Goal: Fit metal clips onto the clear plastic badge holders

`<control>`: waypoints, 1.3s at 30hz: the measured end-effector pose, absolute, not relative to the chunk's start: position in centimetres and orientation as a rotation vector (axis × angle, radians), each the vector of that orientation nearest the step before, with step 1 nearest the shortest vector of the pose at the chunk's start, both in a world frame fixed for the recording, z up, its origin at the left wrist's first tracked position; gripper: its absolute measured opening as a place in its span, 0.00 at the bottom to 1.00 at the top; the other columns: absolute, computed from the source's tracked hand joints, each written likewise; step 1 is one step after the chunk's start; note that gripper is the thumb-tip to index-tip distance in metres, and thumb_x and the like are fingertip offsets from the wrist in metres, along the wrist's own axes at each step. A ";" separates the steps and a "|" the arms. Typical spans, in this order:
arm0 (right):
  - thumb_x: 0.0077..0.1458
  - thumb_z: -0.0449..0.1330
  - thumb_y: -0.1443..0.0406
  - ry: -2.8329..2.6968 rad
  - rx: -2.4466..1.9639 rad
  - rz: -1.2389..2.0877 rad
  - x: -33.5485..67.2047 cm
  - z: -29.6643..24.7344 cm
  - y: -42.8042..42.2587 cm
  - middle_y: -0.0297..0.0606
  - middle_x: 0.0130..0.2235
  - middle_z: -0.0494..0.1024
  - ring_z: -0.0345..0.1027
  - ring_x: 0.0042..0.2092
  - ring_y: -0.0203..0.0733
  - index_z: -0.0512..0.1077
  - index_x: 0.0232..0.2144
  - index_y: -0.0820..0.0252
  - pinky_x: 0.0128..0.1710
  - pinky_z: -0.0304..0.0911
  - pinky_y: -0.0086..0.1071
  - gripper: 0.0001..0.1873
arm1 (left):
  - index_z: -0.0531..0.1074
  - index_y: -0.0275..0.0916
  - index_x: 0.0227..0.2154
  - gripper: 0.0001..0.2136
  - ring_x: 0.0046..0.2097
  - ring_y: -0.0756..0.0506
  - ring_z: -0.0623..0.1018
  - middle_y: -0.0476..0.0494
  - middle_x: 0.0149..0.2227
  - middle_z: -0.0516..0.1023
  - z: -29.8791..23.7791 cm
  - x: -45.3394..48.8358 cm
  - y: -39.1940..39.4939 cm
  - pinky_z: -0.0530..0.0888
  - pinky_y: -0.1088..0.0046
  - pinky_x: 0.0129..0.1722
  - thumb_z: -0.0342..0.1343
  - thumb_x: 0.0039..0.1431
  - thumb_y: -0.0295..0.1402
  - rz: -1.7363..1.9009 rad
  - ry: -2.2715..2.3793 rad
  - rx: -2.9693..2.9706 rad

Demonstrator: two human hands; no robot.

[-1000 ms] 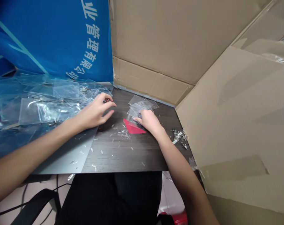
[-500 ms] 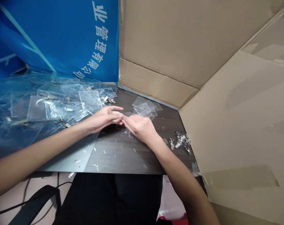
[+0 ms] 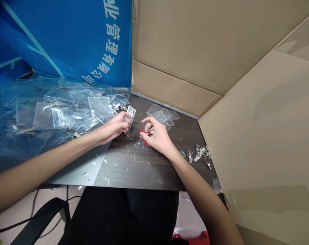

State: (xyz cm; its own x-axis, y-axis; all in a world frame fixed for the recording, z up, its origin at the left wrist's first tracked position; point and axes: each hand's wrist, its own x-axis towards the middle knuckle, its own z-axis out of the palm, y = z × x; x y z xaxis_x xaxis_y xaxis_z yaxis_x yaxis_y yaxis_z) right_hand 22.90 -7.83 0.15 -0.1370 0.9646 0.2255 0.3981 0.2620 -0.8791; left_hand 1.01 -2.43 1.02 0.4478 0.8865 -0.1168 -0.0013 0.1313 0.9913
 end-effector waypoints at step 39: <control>0.71 0.61 0.53 -1.683 -1.126 1.109 22.5 0.9 -8.4 0.32 0.32 0.76 0.69 0.33 0.39 0.73 0.43 0.55 0.38 0.67 0.35 0.13 | 0.63 0.38 0.68 0.32 0.52 0.40 0.78 0.38 0.51 0.73 -0.6 1.1 -2.6 0.76 0.60 0.51 0.67 0.65 0.39 0.918 0.882 1.688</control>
